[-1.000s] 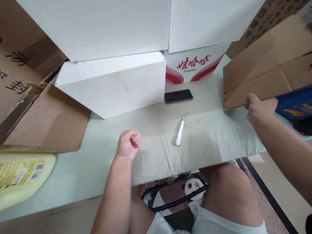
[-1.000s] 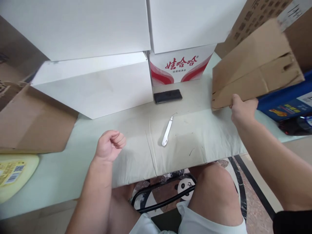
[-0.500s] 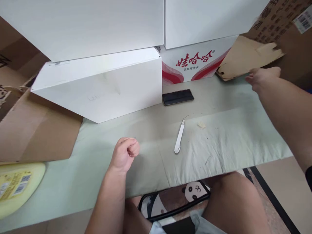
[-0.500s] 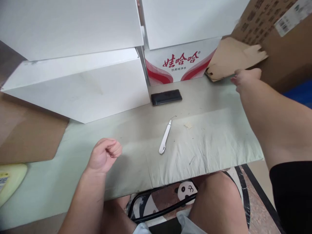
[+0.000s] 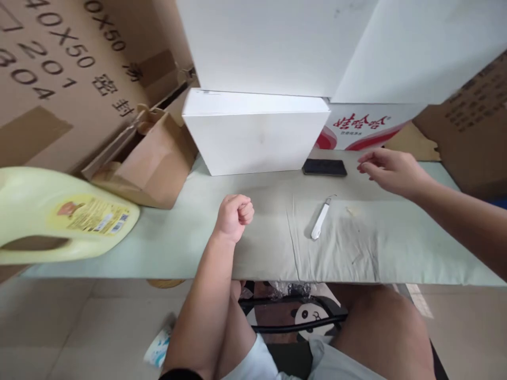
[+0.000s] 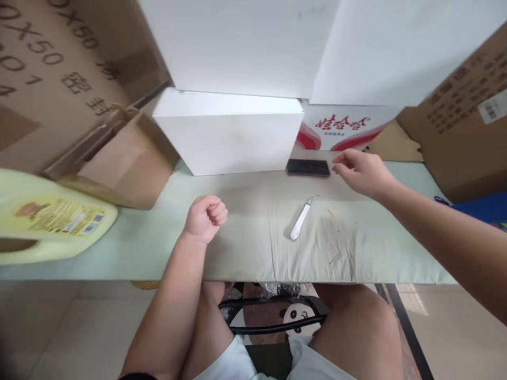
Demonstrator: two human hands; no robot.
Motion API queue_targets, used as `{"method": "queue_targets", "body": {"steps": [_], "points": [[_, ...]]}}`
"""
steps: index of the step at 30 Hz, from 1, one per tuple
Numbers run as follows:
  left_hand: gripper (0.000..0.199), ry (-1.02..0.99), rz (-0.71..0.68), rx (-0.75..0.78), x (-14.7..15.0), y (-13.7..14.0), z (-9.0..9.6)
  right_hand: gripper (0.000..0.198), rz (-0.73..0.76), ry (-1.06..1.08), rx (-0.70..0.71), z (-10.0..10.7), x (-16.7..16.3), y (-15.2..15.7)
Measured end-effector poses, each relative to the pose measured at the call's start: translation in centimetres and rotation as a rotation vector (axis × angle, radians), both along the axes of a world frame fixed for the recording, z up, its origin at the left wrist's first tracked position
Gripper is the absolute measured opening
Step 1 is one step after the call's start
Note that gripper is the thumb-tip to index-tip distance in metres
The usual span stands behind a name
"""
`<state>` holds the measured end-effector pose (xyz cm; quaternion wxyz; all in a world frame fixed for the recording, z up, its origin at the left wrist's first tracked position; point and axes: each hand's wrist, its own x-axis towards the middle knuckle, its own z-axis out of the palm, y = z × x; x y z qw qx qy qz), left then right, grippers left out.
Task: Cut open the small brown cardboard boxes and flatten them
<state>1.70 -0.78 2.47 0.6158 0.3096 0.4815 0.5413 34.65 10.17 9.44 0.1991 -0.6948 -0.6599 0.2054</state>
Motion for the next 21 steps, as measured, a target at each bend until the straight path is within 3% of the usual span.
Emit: {"method": "queue_targets", "body": {"steps": [4, 11, 17, 21], "points": [[0.045, 0.044, 0.047, 0.05, -1.9, -0.8, -0.1, 0.008, 0.447, -0.195, 0.104, 1.0, -7.4, -1.9], [0.039, 0.329, 0.116, 0.044, -5.2, -2.3, -1.2, 0.017, 1.063, -0.063, 0.218, -0.5, -22.0, -4.3], [0.022, 0.482, 0.123, 0.026, -7.6, -3.0, -1.5, 0.019, 1.339, -0.026, 0.369, 0.6, -32.9, -6.3], [0.038, 0.515, 0.107, 0.01, -8.3, -3.6, -0.9, 0.019, 1.34, -0.042, 0.485, 1.9, -37.7, -5.6]]}}
